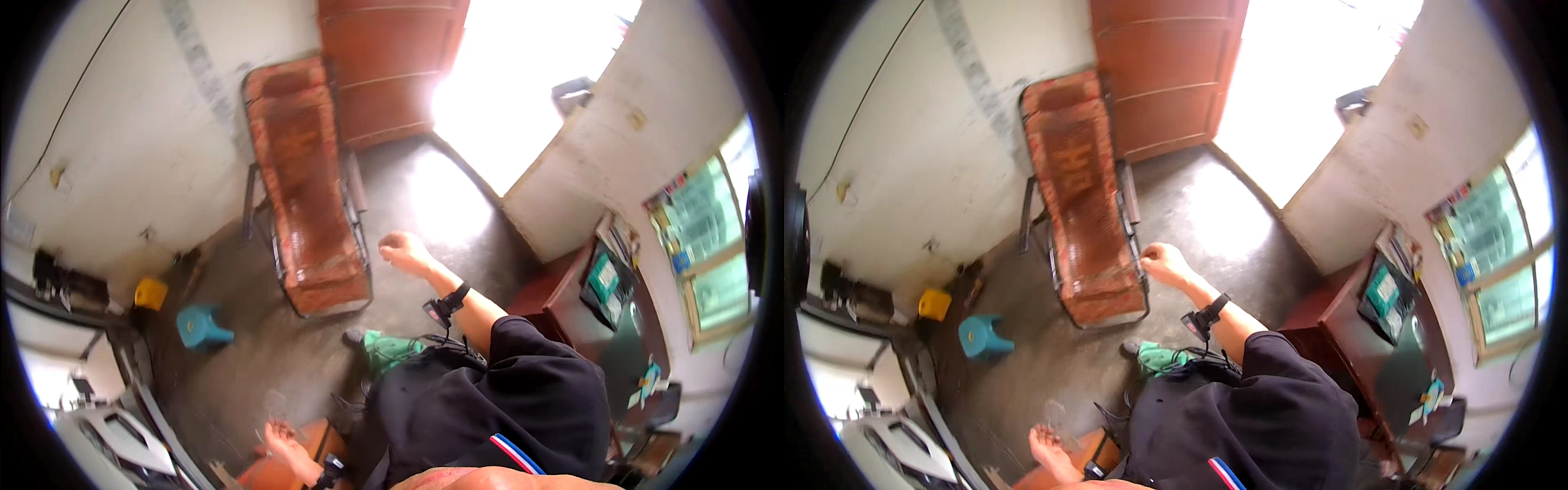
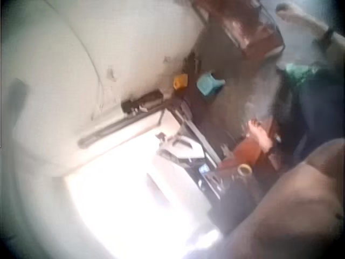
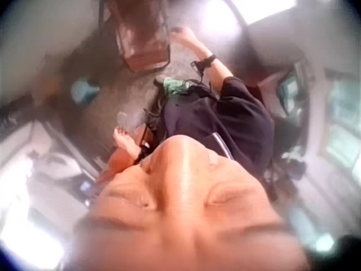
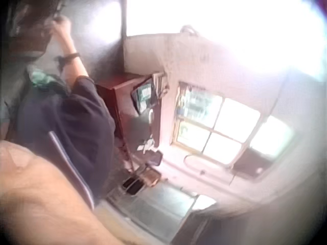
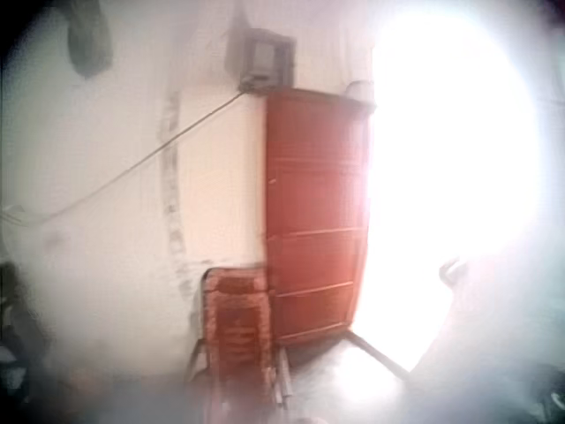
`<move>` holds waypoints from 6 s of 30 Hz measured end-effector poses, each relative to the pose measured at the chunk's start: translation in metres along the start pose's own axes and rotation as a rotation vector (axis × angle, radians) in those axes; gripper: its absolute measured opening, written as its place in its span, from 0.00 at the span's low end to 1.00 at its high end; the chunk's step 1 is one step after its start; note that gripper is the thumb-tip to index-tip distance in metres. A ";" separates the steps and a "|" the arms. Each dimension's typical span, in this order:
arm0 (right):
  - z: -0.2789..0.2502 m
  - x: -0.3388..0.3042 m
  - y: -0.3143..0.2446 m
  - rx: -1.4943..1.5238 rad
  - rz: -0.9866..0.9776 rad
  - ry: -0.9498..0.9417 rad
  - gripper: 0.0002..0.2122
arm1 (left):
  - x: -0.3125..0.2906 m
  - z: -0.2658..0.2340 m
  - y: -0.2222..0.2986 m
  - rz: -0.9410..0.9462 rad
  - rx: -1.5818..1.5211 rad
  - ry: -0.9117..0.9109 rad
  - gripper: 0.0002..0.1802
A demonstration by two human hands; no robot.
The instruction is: The person operates a computer keyboard and mouse to interact with software, then moves between a car and a console to remove and reattach alignment targets to the wheels by hand.
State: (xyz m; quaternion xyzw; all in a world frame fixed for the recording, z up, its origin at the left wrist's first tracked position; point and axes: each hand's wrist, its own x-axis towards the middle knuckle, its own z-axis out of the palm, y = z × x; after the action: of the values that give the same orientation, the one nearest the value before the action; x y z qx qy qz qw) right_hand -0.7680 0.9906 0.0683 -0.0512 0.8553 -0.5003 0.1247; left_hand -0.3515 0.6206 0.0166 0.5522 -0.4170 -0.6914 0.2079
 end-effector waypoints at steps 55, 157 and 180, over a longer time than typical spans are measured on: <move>0.835 0.299 -0.549 0.128 -0.109 -0.683 0.09 | 0.426 -0.248 0.414 0.179 -0.369 0.587 0.11; 2.293 -0.025 -1.093 -0.826 -2.116 -1.981 0.33 | 1.480 -0.844 0.956 0.237 -1.958 1.327 0.18; 2.286 -0.036 -1.087 -0.850 -2.314 -1.845 0.37 | 1.477 -0.848 0.956 0.158 -1.780 1.691 0.13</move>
State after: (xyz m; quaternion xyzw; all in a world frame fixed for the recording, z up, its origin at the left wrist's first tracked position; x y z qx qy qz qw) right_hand -0.1692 -1.4664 -0.0523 -0.9781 0.0515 0.1574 0.1263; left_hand -0.1709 -1.3190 -0.1209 0.4653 0.4335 -0.1452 0.7579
